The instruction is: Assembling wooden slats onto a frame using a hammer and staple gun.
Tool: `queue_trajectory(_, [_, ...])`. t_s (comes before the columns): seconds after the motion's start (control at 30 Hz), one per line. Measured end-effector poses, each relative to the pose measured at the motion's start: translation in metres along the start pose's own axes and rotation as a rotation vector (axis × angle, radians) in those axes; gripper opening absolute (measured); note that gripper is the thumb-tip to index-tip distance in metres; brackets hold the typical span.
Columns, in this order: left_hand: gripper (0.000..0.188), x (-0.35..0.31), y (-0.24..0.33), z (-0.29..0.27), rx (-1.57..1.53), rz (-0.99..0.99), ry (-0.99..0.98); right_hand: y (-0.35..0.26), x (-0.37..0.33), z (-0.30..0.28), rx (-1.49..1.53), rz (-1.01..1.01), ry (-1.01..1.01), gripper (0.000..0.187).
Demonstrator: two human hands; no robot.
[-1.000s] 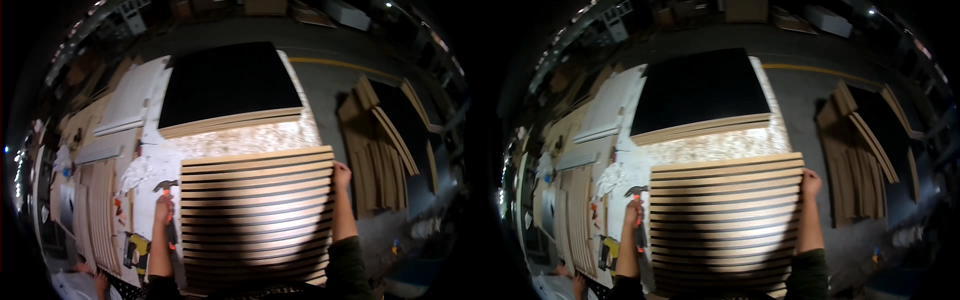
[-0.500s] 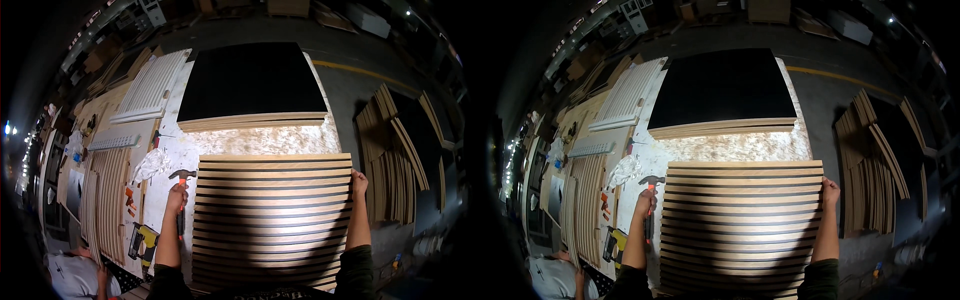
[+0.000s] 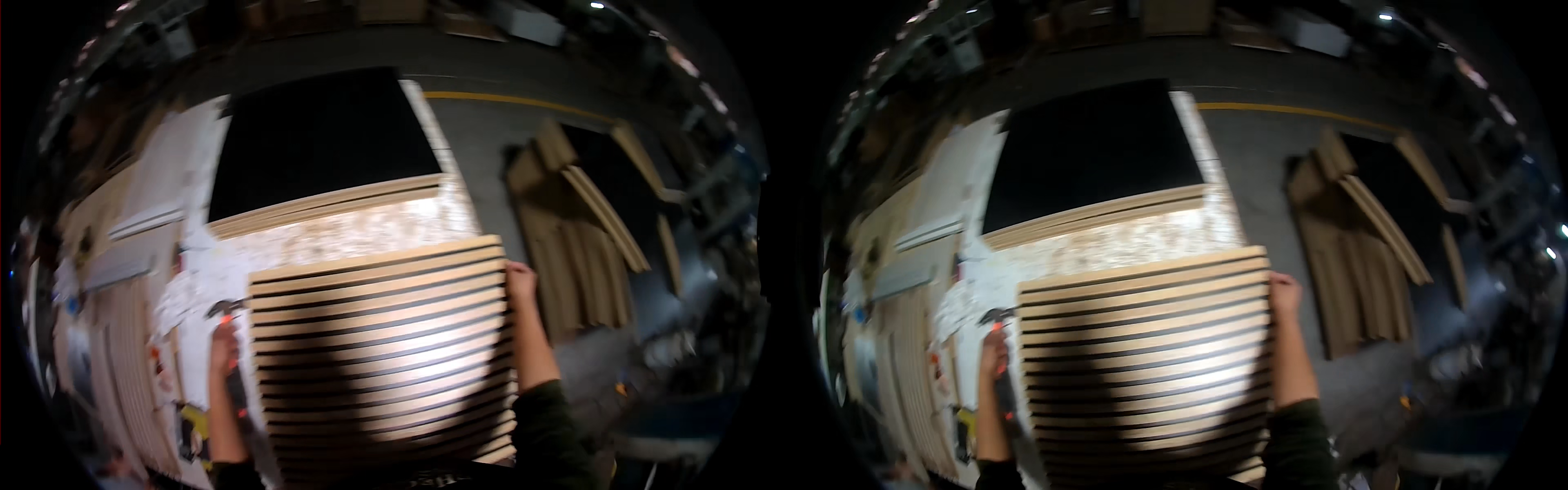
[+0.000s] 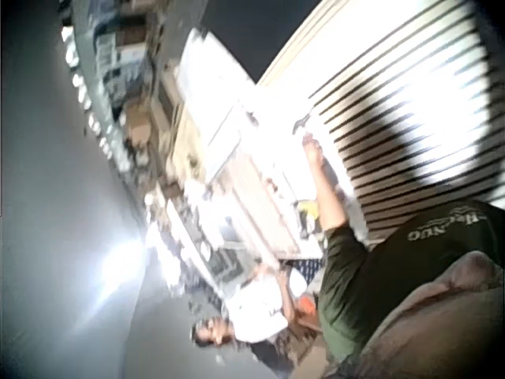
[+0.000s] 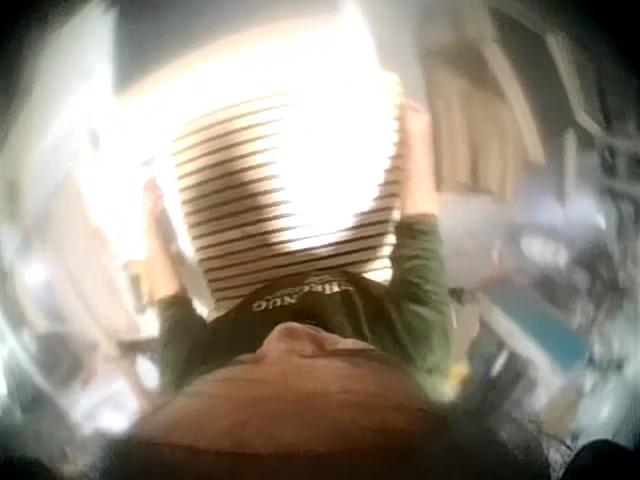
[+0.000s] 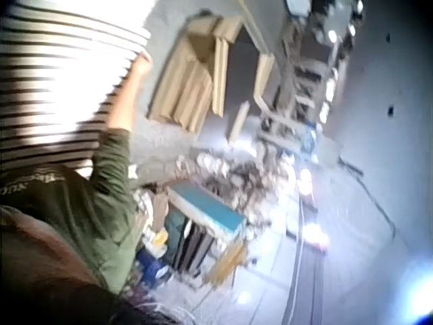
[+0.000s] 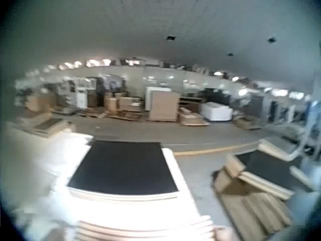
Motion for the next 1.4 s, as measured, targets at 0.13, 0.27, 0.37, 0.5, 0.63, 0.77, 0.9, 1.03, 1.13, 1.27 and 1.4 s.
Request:
queue_trajectory(0.13, [0.026,-0.014,-0.012,-0.036,-0.131,-0.023,-0.014,-0.039,-0.014,0.046,0.049,-0.034,-0.142,0.025])
queue_trajectory(0.27, [0.027,-0.009,-0.018,-0.041,-0.044,-0.038,0.012,-0.032,-0.008,0.047,0.092,-0.075,-0.004,0.021])
queue_trajectory(0.37, [0.026,0.003,-0.008,-0.014,0.04,-0.068,0.004,-0.026,-0.001,0.028,0.222,0.111,0.053,0.017])
queue_trajectory(0.5, [0.025,-0.008,0.02,-0.006,-0.107,-0.089,0.002,-0.019,0.01,0.027,0.302,0.03,-0.023,0.016])
queue_trajectory(0.63, [0.024,-0.006,0.03,-0.017,-0.208,-0.096,0.12,-0.019,0.008,0.036,0.285,0.042,-0.052,0.019])
queue_trajectory(0.77, [0.023,0.0,0.034,0.002,-0.025,-0.119,0.063,-0.023,0.007,0.033,0.142,0.053,-0.006,0.02])
queue_trajectory(0.9, [0.021,0.003,0.033,0.009,-0.09,-0.115,0.046,-0.018,0.011,0.031,0.196,0.089,-0.017,0.02])
queue_trajectory(1.03, [0.021,0.008,0.027,-0.012,-0.182,-0.096,0.242,-0.022,0.009,0.034,0.209,0.017,-0.028,0.02])
queue_trajectory(1.13, [0.023,0.006,0.032,0.0,-0.061,-0.111,0.081,-0.02,0.011,0.031,0.174,0.004,-0.027,0.021])
queue_trajectory(1.27, [0.024,0.01,0.037,-0.001,-0.025,-0.105,-0.062,-0.02,0.01,0.03,0.196,0.015,-0.032,0.02])
queue_trajectory(1.4, [0.024,0.02,0.024,-0.01,-0.074,-0.098,0.026,-0.02,0.013,0.033,0.197,-0.036,-0.051,0.02])
Point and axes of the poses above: each hand's wrist, its own x-axis towards the middle knuckle, its own z-axis out of the palm, y = z × x, the point moved 5 cm from there along x, towards the middle knuckle, and after that the axes turned 15 degrees about x, right-handed, at the moved point
